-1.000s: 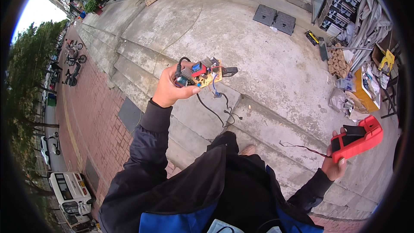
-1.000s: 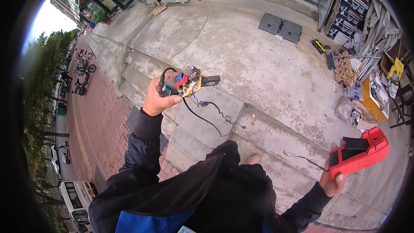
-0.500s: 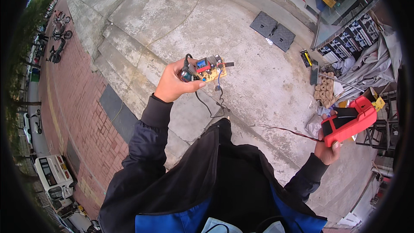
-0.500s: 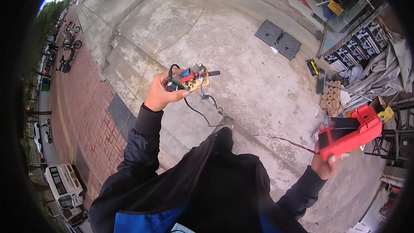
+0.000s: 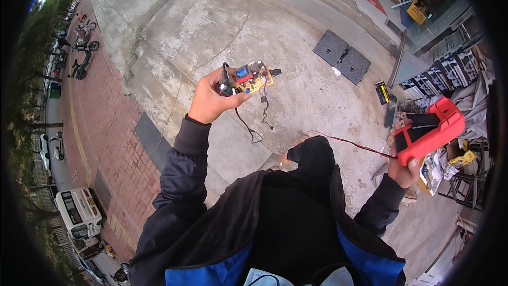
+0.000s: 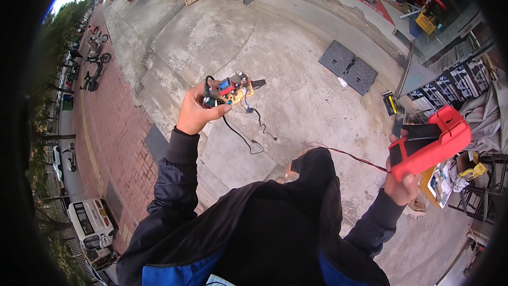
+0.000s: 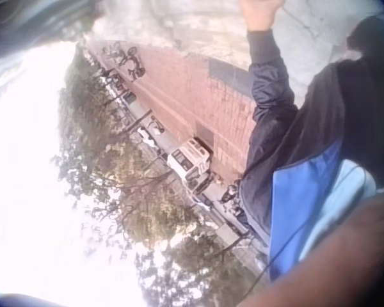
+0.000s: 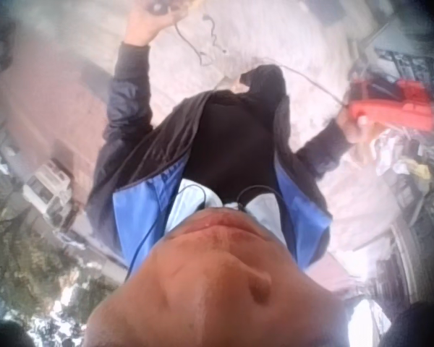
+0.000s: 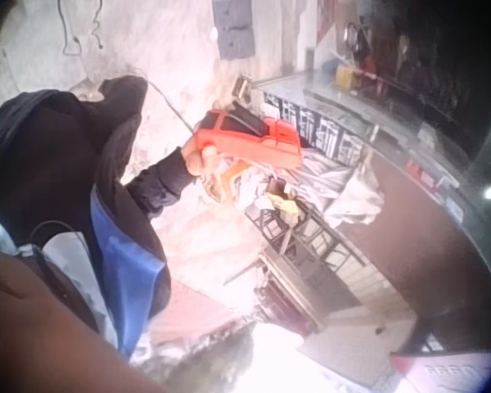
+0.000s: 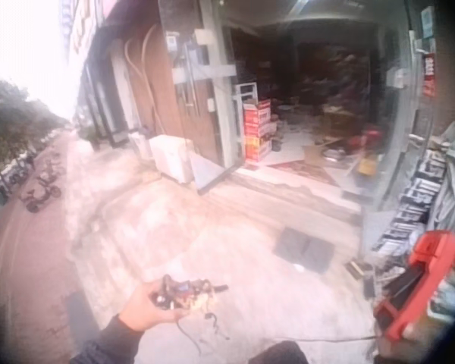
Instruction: The person holds a circuit board and a multimeter, then walks into a workshop and sits on the floor. They use the multimeter probes to test points on the circuit board while occasionally using a magnifying glass to inspect components.
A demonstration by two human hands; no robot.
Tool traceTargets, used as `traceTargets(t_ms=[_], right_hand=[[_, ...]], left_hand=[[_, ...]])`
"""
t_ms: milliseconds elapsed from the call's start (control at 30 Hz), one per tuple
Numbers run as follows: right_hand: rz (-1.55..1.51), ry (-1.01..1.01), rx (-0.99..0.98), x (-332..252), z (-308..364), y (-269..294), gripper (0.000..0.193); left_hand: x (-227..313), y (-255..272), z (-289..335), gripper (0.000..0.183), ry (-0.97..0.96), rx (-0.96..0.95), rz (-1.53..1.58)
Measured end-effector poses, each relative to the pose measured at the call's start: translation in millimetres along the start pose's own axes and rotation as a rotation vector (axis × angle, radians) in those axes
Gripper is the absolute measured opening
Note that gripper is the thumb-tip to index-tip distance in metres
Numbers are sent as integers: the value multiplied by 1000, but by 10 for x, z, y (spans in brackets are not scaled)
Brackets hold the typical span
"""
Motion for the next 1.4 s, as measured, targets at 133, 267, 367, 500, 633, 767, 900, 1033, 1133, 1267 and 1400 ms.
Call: traceTargets(t_ms=[133,267,367,500,633,767,900,1033,1133,1267,1400], right_hand=[[-61,-73,-33,-60,-804,-14,117],[-65,-71,29,-157,-1477,34,117],[-81,-77,38,-167,-1940,21,114],[-76,-99,12,-62,-2483,4,114],[-78,-130,64,156,-3063,-11,119],[-79,-172,46,273,-3710,-237,119],[-44,-177,20,362,-4359,-606,117],[-36,-207,-30,388,-5002,-930,117],[-49,-195,-46,463,-5372,-1041,116],[-88,-201,-74,638,-5870,-1057,117],[-128,-231,-88,862,-6449,-1019,118]], left_hand=[[360,-29,-602,53,118,96,-173],[585,-24,-1197,49,102,76,-85],[633,-67,-1671,55,99,72,-57],[527,-160,-2277,46,120,99,15],[349,-283,-2994,47,121,71,77],[235,-374,-3775,47,210,20,224],[346,-457,-4438,41,257,-41,433],[445,-513,-5023,37,306,-51,555],[423,-632,-5341,39,354,-64,640],[350,-830,-5785,48,409,-91,751],[308,-1011,-6251,52,438,-76,800]])
Point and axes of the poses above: each hand's wrist, its own z-axis away from the middle knuckle, its own y-axis out of the back of the hand, x = y × z, the point moved 6 cm from there along -z, towards the middle knuckle, and after that the axes turned 4 degrees about -z, right-handed, at the moved point
